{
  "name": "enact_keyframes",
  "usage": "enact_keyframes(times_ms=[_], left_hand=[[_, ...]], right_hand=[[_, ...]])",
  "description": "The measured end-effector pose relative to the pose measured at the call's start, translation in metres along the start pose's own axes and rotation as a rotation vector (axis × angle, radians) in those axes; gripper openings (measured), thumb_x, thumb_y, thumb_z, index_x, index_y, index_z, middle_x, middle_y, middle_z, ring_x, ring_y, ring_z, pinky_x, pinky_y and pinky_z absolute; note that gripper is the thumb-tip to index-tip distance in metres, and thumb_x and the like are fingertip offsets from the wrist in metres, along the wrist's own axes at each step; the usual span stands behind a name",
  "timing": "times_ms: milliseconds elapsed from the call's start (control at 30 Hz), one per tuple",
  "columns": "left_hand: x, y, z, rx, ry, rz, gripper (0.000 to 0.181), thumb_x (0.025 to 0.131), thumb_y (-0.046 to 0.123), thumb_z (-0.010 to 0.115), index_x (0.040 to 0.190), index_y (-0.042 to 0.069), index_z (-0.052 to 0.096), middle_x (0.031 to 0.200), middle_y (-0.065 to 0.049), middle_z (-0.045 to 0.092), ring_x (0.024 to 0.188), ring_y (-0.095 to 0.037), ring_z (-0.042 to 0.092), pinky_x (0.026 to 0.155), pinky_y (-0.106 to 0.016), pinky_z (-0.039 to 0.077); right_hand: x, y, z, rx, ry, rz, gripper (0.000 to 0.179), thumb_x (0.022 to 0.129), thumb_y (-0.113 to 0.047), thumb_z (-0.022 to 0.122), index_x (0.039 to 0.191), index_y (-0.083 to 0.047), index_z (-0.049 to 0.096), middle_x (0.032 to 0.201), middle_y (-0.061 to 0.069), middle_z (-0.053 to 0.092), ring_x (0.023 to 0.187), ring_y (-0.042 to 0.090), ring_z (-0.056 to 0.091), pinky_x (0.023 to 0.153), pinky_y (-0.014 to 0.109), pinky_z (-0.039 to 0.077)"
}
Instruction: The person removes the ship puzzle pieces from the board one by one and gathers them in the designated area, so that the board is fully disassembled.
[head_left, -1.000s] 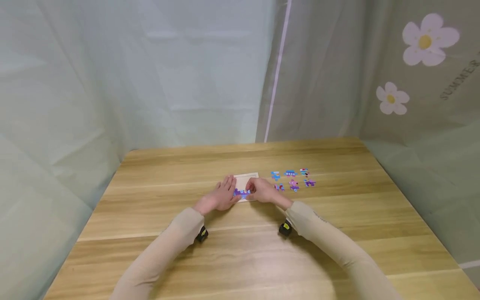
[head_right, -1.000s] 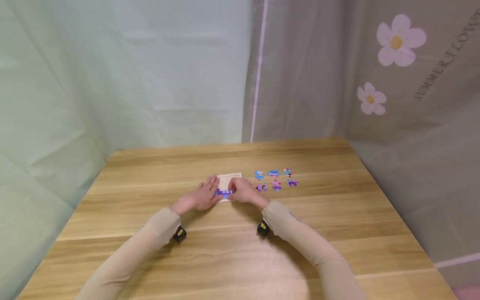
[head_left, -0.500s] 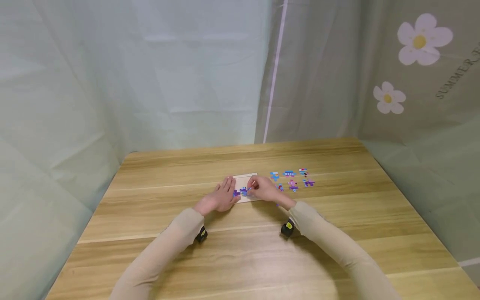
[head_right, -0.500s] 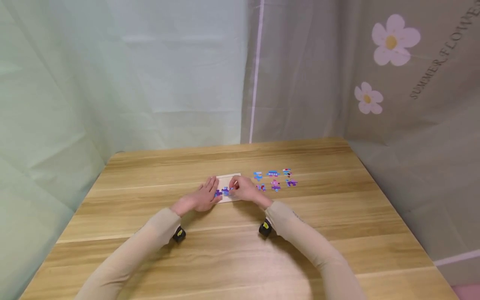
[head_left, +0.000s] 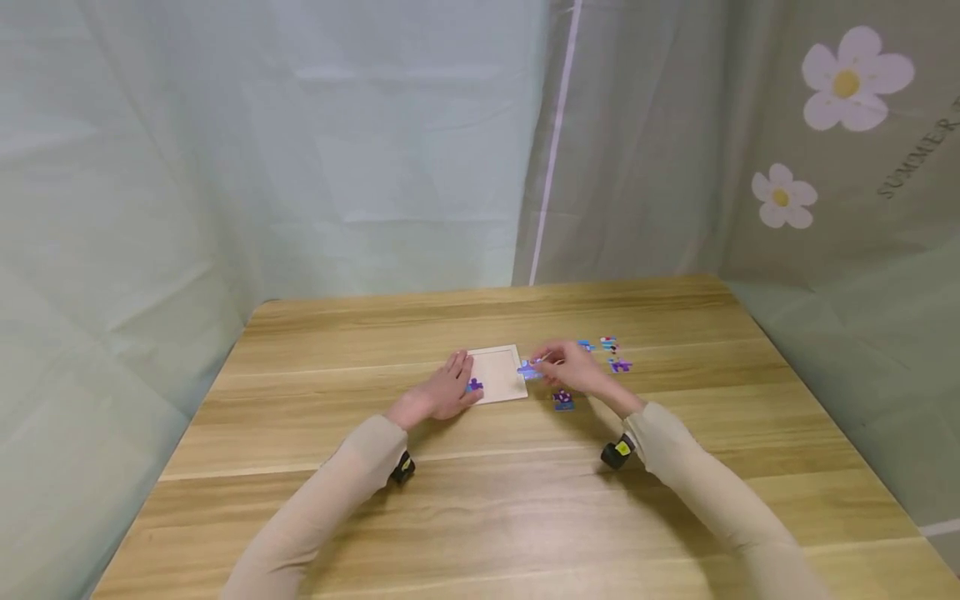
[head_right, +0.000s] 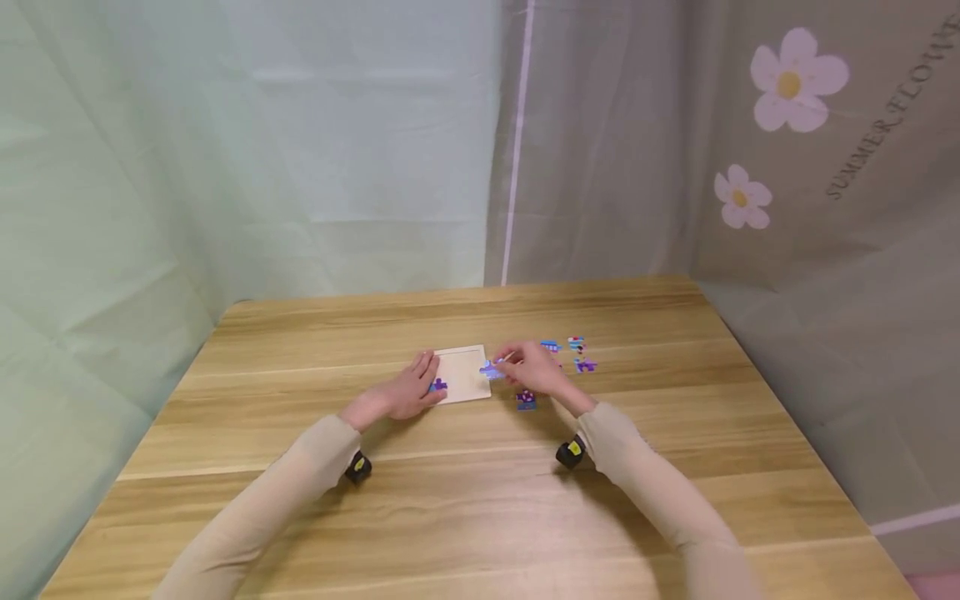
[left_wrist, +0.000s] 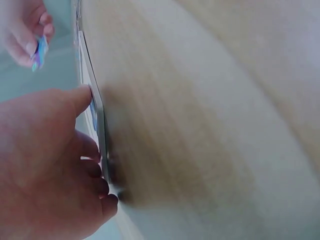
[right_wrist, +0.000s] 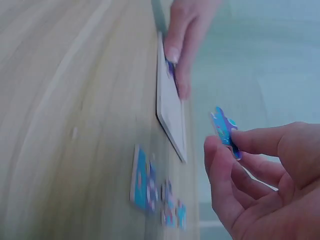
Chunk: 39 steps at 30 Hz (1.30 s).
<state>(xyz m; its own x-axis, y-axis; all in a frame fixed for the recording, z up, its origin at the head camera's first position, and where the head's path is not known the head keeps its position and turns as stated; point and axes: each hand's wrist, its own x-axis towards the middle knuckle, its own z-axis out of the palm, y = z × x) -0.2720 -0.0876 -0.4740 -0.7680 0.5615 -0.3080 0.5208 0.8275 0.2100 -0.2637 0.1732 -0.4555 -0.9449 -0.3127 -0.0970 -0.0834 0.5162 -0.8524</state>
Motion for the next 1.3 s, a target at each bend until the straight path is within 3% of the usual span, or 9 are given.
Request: enact_keyframes(times_ms=[333,600,767,867,933,1033,1100,1167,1300], left_hand=[[0.002,-0.001,0.002,-0.002,0.01,-0.005,0.078,0.104,0.049,0.03,0.152,-0.007,0.005,0.159,-0.027,-0.003,0.15,-0.038,-0.001,0.124,-0.045,0.009],[-0.005,-0.005,-0.002,-0.093,0.065,0.029,0.075,0.104,0.042,0.036,0.15,-0.011,0.009,0.157,-0.032,0.002,0.148,-0.043,0.003,0.122,-0.052,0.011],[-0.007,-0.01,-0.005,-0.191,0.176,0.076,0.065,0.104,0.034,0.039,0.15,-0.009,0.019,0.157,-0.03,0.015,0.147,-0.042,0.014,0.122,-0.05,0.015],[-0.008,-0.01,-0.006,-0.2,0.327,0.063,0.051,0.104,0.027,0.043,0.139,-0.009,0.044,0.149,-0.027,0.039,0.139,-0.038,0.039,0.116,-0.048,0.032],[-0.008,-0.009,-0.006,-0.219,0.457,0.03,0.039,0.102,0.02,0.045,0.127,-0.009,0.056,0.13,-0.026,0.059,0.112,-0.035,0.064,0.098,-0.045,0.052],[-0.008,-0.007,-0.005,-0.26,0.612,-0.046,0.03,0.099,0.012,0.047,0.115,-0.006,0.065,0.101,-0.021,0.072,0.068,-0.022,0.066,0.065,-0.034,0.059],[-0.008,-0.006,-0.005,-0.284,0.648,-0.086,0.027,0.098,0.011,0.048,0.11,-0.004,0.067,0.093,-0.018,0.073,0.057,-0.014,0.058,0.055,-0.027,0.055],[-0.008,-0.006,-0.003,-0.29,0.656,-0.114,0.026,0.096,0.011,0.05,0.109,-0.003,0.068,0.097,-0.018,0.073,0.059,-0.009,0.057,0.057,-0.024,0.055],[-0.008,-0.006,-0.002,-0.327,0.611,-0.132,0.03,0.095,0.011,0.053,0.118,-0.006,0.063,0.113,-0.023,0.069,0.055,-0.014,0.055,0.061,-0.031,0.057]], right_hand=[[-0.025,0.022,-0.036,0.044,0.004,0.019,0.026,0.095,-0.005,0.055,0.116,0.007,0.063,0.092,0.023,0.07,0.074,0.019,0.067,0.067,0.034,0.06],[-0.04,0.04,-0.052,0.079,-0.029,0.031,0.028,0.093,-0.002,0.056,0.117,0.012,0.06,0.085,0.022,0.067,0.071,0.019,0.065,0.065,0.032,0.06],[-0.049,0.05,-0.061,0.08,-0.047,0.038,0.03,0.09,0.0,0.06,0.116,0.015,0.057,0.079,0.013,0.067,0.069,0.015,0.063,0.062,0.029,0.059],[-0.055,0.054,-0.064,0.092,-0.056,0.067,0.032,0.089,0.0,0.061,0.115,0.017,0.054,0.078,0.009,0.067,0.068,0.013,0.063,0.061,0.026,0.058],[-0.058,0.056,-0.066,0.1,-0.064,0.093,0.033,0.088,-0.001,0.062,0.115,0.016,0.054,0.079,0.008,0.067,0.068,0.013,0.063,0.061,0.024,0.058],[-0.061,0.06,-0.066,0.109,-0.071,0.125,0.033,0.088,-0.002,0.063,0.115,0.015,0.054,0.08,0.007,0.067,0.069,0.013,0.063,0.062,0.023,0.057],[-0.062,0.062,-0.065,0.117,-0.073,0.143,0.032,0.088,-0.002,0.063,0.114,0.015,0.055,0.08,0.007,0.066,0.069,0.012,0.062,0.062,0.022,0.057],[-0.063,0.064,-0.063,0.116,-0.066,0.142,0.031,0.087,-0.002,0.063,0.112,0.015,0.055,0.081,0.008,0.066,0.069,0.012,0.062,0.062,0.022,0.057],[-0.063,0.064,-0.058,0.088,-0.022,0.135,0.027,0.085,-0.001,0.065,0.106,0.016,0.058,0.082,0.012,0.068,0.067,0.011,0.063,0.062,0.023,0.058]])
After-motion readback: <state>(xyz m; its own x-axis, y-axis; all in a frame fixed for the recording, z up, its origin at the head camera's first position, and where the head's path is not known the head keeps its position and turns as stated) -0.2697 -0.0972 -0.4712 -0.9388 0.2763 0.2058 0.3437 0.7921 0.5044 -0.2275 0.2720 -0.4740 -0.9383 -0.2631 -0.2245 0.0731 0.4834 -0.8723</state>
